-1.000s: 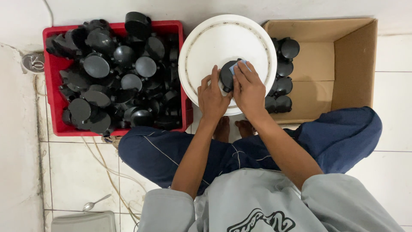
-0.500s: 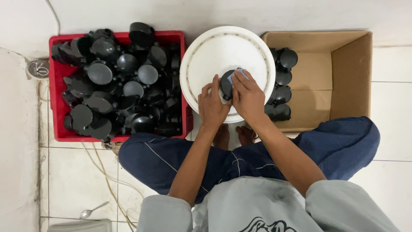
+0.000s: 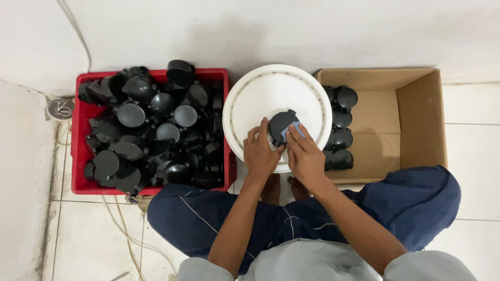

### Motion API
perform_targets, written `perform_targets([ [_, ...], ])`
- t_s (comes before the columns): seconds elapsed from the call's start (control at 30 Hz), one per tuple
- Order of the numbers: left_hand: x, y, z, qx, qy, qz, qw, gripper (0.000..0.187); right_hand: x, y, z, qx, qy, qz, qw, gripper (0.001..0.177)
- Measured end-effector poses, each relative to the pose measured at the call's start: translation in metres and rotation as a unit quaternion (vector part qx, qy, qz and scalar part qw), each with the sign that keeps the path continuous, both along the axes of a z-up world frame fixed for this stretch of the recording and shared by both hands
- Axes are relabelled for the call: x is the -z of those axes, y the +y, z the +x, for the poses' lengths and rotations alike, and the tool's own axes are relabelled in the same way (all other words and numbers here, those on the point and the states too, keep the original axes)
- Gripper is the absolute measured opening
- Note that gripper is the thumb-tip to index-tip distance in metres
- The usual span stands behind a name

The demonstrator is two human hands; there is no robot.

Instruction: Clean black plastic components with a cloth and sort them into a box

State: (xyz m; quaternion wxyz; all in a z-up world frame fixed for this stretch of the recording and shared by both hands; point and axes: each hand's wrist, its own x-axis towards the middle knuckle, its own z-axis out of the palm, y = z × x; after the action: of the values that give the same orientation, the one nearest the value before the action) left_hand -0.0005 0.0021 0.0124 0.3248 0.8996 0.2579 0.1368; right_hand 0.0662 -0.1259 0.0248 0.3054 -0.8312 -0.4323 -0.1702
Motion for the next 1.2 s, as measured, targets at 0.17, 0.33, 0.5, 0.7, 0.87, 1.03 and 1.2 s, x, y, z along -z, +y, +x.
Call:
perform_targets([
  [0.17,-0.002,0.001,0.001,0.0,0.005,-0.013,1.0,0.093,-0.001,0.013,0.012,0.008,0.024,0.008,1.0,0.031],
  [0.33,-0.001,0.001,0.002,-0.004,0.0,-0.004,1.0,0.092,-0.001,0.022,0.022,0.025,0.032,0.004,0.999,0.029],
  [0.5,0.004,-0.001,0.002,-0.008,-0.011,-0.016,1.0,0.088,0.006,0.012,0.006,0.025,0.02,0.0,0.999,0.032],
  [0.7,-0.013,-0.002,0.0,-0.013,-0.026,-0.007,1.0,0.084,0.007,0.01,-0.009,0.047,0.026,0.008,0.999,0.032],
  [0.87,0.004,-0.002,0.002,-0.013,-0.03,0.008,0.999,0.085,-0.001,0.028,0.013,0.04,0.033,0.006,0.999,0.029],
  [1.03,-0.002,-0.002,0.001,-0.013,-0.023,-0.01,1.0,0.085,-0.003,0.029,0.015,0.039,0.047,0.01,0.998,0.029],
  [1.2,-0.011,-0.002,0.0,-0.002,-0.021,-0.025,0.999,0.084,0.002,0.012,-0.004,0.033,0.028,-0.003,0.999,0.034],
])
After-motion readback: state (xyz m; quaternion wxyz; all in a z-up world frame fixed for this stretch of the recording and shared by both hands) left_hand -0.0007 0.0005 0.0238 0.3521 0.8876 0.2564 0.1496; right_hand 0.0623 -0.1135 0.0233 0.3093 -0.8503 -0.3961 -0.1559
